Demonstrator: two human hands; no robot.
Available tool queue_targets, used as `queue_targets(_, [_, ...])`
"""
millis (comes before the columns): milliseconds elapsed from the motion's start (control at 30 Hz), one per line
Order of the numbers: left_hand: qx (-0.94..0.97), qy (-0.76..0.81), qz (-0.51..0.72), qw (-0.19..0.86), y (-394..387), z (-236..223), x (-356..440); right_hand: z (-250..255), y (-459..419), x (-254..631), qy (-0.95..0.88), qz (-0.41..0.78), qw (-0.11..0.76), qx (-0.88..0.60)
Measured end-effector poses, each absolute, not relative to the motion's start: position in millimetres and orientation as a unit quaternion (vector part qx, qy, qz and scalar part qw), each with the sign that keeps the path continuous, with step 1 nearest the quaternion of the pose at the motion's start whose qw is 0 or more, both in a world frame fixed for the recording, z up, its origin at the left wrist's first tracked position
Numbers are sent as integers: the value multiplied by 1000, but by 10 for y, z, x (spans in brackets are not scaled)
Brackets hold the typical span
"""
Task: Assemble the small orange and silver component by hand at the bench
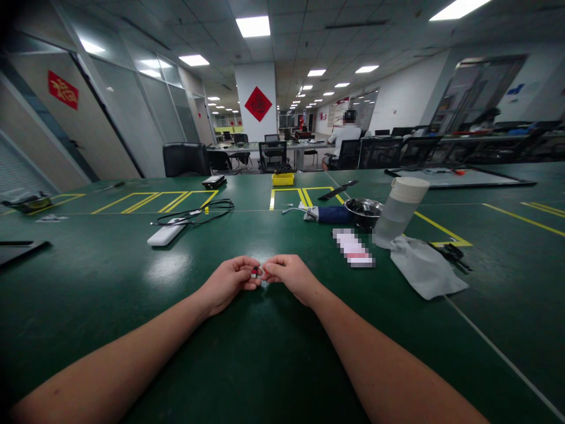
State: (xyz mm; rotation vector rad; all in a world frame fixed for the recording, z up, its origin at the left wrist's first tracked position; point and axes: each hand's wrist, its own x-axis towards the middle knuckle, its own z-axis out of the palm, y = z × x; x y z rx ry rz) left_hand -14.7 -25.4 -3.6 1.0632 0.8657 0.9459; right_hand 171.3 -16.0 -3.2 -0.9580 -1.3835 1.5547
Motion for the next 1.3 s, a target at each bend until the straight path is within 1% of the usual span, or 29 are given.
queue_targets(367, [451,377,426,688,-239,-66,-157,-39,-146,1711,-521,647,410,-376])
queue_targets(933, [477,373,425,673,-267,-42,-157,-84,-132,1711,-565,606,398,-393])
queue_targets(1300, [450,382,423,687,-245,-62,-149,-83,-144,1723,-564,600,413,-389])
